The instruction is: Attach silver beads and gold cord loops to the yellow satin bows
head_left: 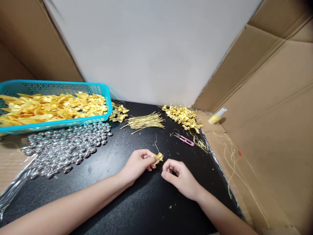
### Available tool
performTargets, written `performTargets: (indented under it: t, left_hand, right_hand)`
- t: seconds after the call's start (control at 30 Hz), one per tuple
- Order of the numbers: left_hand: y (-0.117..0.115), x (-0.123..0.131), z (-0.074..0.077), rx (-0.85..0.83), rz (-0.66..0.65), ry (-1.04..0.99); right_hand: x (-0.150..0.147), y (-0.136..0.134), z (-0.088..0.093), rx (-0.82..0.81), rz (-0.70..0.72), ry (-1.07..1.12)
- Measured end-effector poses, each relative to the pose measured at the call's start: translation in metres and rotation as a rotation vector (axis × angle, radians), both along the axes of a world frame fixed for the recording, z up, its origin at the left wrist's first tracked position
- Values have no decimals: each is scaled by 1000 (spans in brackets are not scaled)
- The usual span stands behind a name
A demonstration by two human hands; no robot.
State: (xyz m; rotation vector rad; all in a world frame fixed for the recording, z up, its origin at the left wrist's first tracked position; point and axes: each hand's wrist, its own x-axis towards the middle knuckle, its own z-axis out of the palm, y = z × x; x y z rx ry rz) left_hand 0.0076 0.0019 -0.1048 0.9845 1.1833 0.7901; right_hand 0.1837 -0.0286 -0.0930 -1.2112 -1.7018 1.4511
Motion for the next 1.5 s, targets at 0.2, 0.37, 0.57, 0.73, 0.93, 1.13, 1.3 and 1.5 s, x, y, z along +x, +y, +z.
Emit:
performTargets:
  t: [0.2,0.37,0.57,0.73,0.93,1.13,1.3,1.5]
  left_hand:
    - [-1,1,0,8,7,-7]
    - [-4,2,-1,43,2,-3]
    - [-6,2,-1,99,14,23]
    - [-10,2,-4,198,-17,81]
    - [-7,1,-3,114,-16,32]
    - [3,-4,2,71,31,14]
    - [1,-4,3,73,33,15]
    - [-2,-3,-2,155,25,65]
  right_hand:
    - [-8,-5,-13,406,-293,-187]
    - [-9,-6,-21,778,-239,-279]
    - [-10,-7,-27,855,-178,-420]
    - [-13,-6,-29,846,-260,-438]
    - [-12,-4,-14,605,-247,-249]
    - [-6,-3,-7,355,-37,-132]
    - [-10,-4,-18,575,-211,-181]
    - [-13,-6,-28,808,-226,-241]
